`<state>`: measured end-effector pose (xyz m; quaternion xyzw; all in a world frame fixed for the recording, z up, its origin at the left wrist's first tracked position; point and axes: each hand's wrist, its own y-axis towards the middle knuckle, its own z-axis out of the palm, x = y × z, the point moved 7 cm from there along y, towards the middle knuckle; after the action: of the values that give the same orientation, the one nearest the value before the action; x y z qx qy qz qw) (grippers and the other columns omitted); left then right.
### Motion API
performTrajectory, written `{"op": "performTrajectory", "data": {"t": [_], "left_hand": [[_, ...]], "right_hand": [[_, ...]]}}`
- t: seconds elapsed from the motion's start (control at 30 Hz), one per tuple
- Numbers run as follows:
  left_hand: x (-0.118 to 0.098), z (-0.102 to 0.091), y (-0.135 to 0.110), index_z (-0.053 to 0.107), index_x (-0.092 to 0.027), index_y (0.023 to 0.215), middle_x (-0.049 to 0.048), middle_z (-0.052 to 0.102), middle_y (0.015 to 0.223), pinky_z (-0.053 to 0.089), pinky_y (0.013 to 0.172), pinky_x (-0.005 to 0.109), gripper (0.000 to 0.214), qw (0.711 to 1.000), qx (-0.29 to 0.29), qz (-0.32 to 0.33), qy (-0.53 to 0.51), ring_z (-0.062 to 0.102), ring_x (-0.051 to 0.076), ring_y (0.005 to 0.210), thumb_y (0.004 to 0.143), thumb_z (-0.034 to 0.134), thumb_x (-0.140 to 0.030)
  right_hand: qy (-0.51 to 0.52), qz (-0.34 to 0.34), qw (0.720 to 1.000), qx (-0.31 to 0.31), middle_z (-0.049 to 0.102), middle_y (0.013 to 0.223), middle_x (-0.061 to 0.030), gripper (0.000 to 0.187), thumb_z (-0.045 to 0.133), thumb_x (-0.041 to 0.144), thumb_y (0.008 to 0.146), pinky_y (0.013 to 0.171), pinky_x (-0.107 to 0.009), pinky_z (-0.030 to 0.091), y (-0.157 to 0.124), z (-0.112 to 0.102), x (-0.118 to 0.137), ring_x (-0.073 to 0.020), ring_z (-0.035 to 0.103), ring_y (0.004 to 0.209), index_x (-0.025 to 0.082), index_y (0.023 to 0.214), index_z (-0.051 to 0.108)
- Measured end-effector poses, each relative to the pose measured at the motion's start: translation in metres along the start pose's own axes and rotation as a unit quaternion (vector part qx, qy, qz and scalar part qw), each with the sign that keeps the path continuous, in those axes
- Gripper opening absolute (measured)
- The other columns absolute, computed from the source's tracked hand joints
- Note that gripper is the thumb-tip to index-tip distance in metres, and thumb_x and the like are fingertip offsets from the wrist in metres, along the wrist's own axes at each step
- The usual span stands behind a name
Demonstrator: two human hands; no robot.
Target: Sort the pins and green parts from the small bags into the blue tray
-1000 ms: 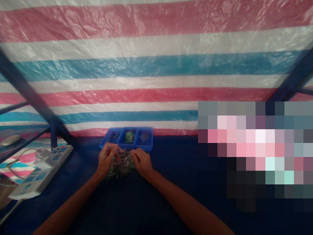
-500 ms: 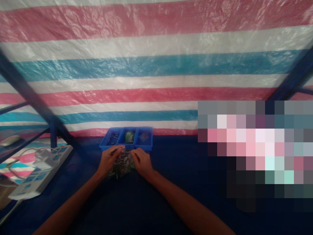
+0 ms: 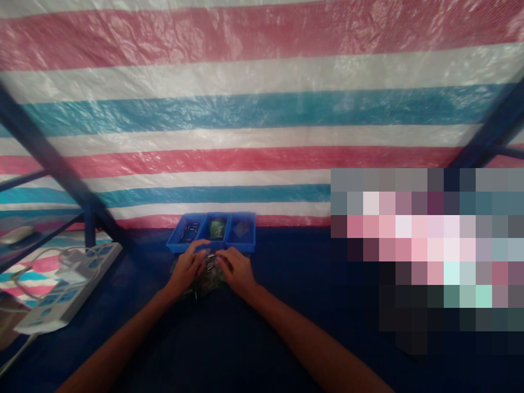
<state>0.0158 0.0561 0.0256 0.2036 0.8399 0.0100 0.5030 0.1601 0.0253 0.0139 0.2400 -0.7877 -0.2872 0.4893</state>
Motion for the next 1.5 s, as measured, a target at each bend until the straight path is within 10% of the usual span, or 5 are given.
{"op": "performTrajectory", "data": {"t": [0.63, 1.13, 1.37, 1.5], "left_hand": [[0.000, 0.004, -0.004, 0.049, -0.017, 0.124, -0.0070, 0.046, 0.047, 0.033, 0.046, 0.020, 0.040, 1.000, 0.023, 0.015, 0.013, 0.043, 0.011, 0.041, 0.094, 0.036, -0.040], [-0.017, -0.008, -0.004, 0.065, -0.018, 0.082, 0.0030, 0.065, 0.070, 0.045, 0.067, 0.025, 0.030, 0.976, -0.013, 0.140, 0.165, 0.059, 0.016, 0.068, 0.086, 0.050, -0.043], [0.022, -0.066, 0.003, 0.054, -0.016, 0.068, -0.0056, 0.047, 0.046, 0.029, 0.038, 0.019, 0.035, 0.951, -0.295, -0.037, -0.085, 0.039, 0.007, 0.036, 0.084, 0.052, -0.047], [0.050, -0.074, 0.011, 0.059, -0.012, 0.081, -0.0054, 0.050, 0.048, 0.026, 0.035, 0.018, 0.039, 0.924, -0.308, -0.090, -0.210, 0.039, 0.006, 0.034, 0.078, 0.058, -0.051]], "right_hand": [[0.004, -0.004, 0.999, 0.031, 0.057, 0.077, -0.0032, 0.017, 0.048, 0.029, 0.093, 0.064, -0.025, 0.041, 0.000, 0.005, 0.002, -0.0146, 0.053, 0.070, 0.018, 0.086, 0.059], [-0.004, 0.015, 1.000, 0.000, 0.055, 0.070, -0.0030, 0.038, 0.035, 0.032, 0.097, 0.066, -0.026, 0.041, 0.000, -0.002, -0.001, -0.0141, 0.052, 0.067, 0.018, 0.070, 0.056], [0.007, 0.009, 1.000, 0.007, 0.054, 0.069, -0.0027, 0.038, 0.031, 0.030, 0.098, 0.068, -0.026, 0.040, 0.001, -0.001, 0.001, -0.0142, 0.053, 0.069, 0.018, 0.075, 0.058], [0.008, 0.007, 1.000, 0.013, 0.055, 0.070, -0.0029, 0.037, 0.032, 0.028, 0.098, 0.068, -0.027, 0.040, 0.000, 0.000, 0.001, -0.0141, 0.054, 0.070, 0.017, 0.075, 0.058]]}}
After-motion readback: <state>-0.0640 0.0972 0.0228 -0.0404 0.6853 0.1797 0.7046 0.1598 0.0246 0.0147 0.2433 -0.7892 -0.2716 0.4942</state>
